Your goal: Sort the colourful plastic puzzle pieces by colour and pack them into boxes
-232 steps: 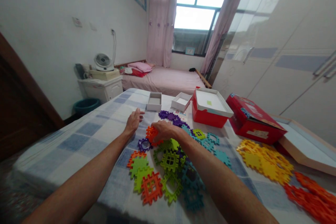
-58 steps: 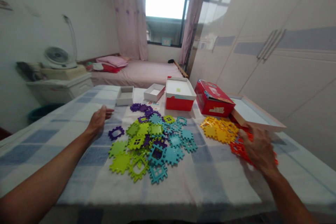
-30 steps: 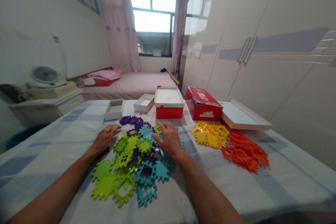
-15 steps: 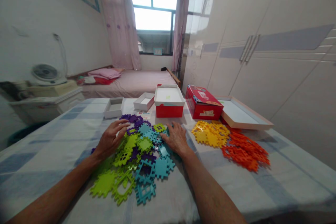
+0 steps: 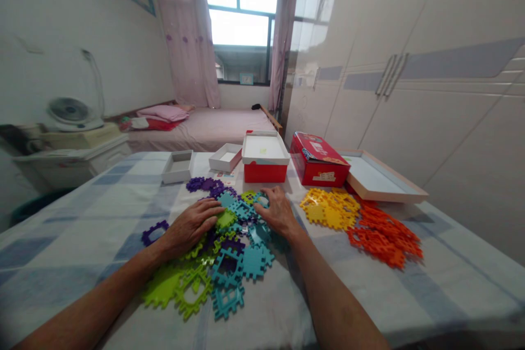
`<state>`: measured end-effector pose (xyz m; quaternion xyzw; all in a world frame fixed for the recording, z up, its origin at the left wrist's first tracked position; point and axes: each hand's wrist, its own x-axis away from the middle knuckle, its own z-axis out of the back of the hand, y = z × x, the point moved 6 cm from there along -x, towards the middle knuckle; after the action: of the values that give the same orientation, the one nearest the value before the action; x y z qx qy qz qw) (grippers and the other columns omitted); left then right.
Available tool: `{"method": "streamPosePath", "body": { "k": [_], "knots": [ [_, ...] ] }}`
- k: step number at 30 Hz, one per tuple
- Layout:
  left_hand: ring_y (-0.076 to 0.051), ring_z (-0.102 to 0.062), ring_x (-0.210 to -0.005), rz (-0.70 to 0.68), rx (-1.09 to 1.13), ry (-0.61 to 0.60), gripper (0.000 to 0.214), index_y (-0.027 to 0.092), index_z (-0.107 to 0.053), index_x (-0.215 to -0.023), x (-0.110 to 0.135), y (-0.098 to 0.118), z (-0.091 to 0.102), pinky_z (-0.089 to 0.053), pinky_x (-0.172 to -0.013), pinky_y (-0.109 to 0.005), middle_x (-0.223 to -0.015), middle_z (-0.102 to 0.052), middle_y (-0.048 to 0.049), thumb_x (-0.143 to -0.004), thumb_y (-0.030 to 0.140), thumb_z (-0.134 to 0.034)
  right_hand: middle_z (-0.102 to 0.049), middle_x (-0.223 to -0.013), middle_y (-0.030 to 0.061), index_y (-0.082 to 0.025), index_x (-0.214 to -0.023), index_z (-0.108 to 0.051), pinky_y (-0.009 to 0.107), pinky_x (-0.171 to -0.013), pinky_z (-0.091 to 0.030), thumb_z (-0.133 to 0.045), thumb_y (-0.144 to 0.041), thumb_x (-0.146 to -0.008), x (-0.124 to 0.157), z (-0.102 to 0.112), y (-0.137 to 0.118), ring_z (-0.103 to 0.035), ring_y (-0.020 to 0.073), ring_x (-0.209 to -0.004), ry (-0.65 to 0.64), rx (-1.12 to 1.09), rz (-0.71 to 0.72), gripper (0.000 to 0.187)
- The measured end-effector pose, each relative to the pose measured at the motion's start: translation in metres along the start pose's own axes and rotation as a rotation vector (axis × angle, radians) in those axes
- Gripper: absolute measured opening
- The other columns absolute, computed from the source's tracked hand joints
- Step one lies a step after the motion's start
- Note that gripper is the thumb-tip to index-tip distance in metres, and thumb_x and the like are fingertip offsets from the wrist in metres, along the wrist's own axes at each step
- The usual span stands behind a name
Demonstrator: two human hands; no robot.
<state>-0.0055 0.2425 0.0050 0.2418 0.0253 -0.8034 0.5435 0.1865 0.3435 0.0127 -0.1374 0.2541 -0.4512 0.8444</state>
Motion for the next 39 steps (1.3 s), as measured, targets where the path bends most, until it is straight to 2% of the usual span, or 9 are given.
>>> {"method": "streamPosePath", "body": {
  "k": [4,9,15,20,27,30,33,36,39],
  "knots": [
    [-0.022,-0.054,-0.116,0.011,-0.007,0.021,0.040,0.016,-0.065,-0.110,-0.001,-0.002,0.001,-0.042,-0.105,-0.043,-0.118,-0.065,-0.0104,-0.095,0.035,-0.034,-0.057,-0.112,0.0099,-0.017,-0.118,-0.060,0.034,-0.092,-0.040,-0.056,-0.035,-0.083,0.007,-0.012,-0.014,-0.053,0.0211,-0.106,-0.062,-0.001,0.052,0.039],
    [-0.022,-0.055,-0.113,0.029,-0.011,0.051,0.039,0.015,-0.067,-0.087,-0.001,-0.003,0.002,-0.043,-0.102,-0.040,-0.112,-0.066,-0.0111,-0.095,0.035,-0.035,-0.056,-0.120,0.0139,-0.017,-0.128,-0.052,0.042,-0.093,-0.038,-0.058,-0.041,-0.082,0.013,-0.027,-0.018,-0.050,0.0288,-0.113,-0.107,0.146,0.048,0.053],
    [-0.020,-0.060,-0.103,0.087,0.079,0.131,0.034,0.018,-0.066,-0.083,0.001,-0.005,0.010,-0.048,-0.094,-0.036,-0.106,-0.067,-0.0089,-0.093,0.035,-0.038,-0.059,-0.115,0.0124,-0.018,-0.128,-0.055,0.033,-0.094,-0.040,-0.050,-0.030,-0.087,0.008,-0.021,-0.014,-0.054,0.0232,-0.106,-0.114,0.150,0.059,0.043],
    [-0.020,-0.061,-0.101,0.244,0.178,0.255,0.035,0.017,-0.067,-0.086,0.004,-0.014,0.019,-0.049,-0.092,-0.035,-0.104,-0.068,-0.0097,-0.092,0.037,-0.038,-0.062,-0.108,0.0106,-0.015,-0.121,-0.059,0.027,-0.091,-0.040,-0.037,-0.014,-0.088,0.002,-0.010,-0.003,-0.057,0.0180,-0.098,-0.065,0.109,0.034,0.039],
    [-0.021,-0.057,-0.109,0.287,0.026,0.459,0.032,0.018,-0.064,-0.101,0.009,-0.024,0.038,-0.044,-0.098,-0.036,-0.114,-0.064,-0.0090,-0.092,0.033,-0.037,-0.056,-0.122,0.0119,-0.019,-0.127,-0.054,0.037,-0.093,-0.040,-0.048,-0.041,-0.090,0.010,-0.021,-0.016,-0.052,0.0249,-0.111,-0.118,0.166,0.097,0.043],
    [-0.026,-0.055,-0.112,0.308,-0.149,0.431,0.031,0.016,-0.063,-0.107,0.010,-0.029,0.040,-0.041,-0.099,-0.043,-0.119,-0.063,-0.0116,-0.089,0.028,-0.039,-0.052,-0.128,0.0131,-0.020,-0.131,-0.050,0.042,-0.092,-0.040,-0.055,-0.050,-0.085,0.012,-0.025,-0.021,-0.051,0.0285,-0.114,-0.121,0.187,0.128,0.055],
    [-0.029,-0.052,-0.116,0.303,-0.218,0.396,0.035,0.016,-0.059,-0.115,0.008,-0.029,0.040,-0.039,-0.101,-0.047,-0.125,-0.059,-0.0135,-0.086,0.028,-0.044,-0.056,-0.124,0.0122,-0.020,-0.127,-0.054,0.037,-0.092,-0.040,-0.050,-0.039,-0.089,0.008,-0.025,-0.020,-0.054,0.0245,-0.110,-0.125,0.195,0.136,0.042],
    [-0.027,-0.052,-0.116,0.205,-0.151,0.380,0.036,0.018,-0.057,-0.119,0.006,-0.017,0.038,-0.040,-0.100,-0.045,-0.124,-0.059,-0.0126,-0.087,0.029,-0.046,-0.060,-0.117,0.0103,-0.020,-0.122,-0.059,0.032,-0.090,-0.041,-0.043,-0.027,-0.092,0.003,-0.023,-0.016,-0.057,0.0212,-0.103,-0.130,0.204,0.116,0.034],
    [-0.022,-0.058,-0.102,0.058,-0.039,0.262,0.031,0.019,-0.060,-0.114,0.003,0.000,0.028,-0.047,-0.090,-0.038,-0.108,-0.066,-0.0093,-0.090,0.028,-0.043,-0.060,-0.120,0.0094,-0.020,-0.120,-0.060,0.033,-0.092,-0.040,-0.043,-0.026,-0.092,0.001,-0.021,-0.015,-0.056,0.0216,-0.107,-0.105,0.209,0.106,0.033]
  ]
}}
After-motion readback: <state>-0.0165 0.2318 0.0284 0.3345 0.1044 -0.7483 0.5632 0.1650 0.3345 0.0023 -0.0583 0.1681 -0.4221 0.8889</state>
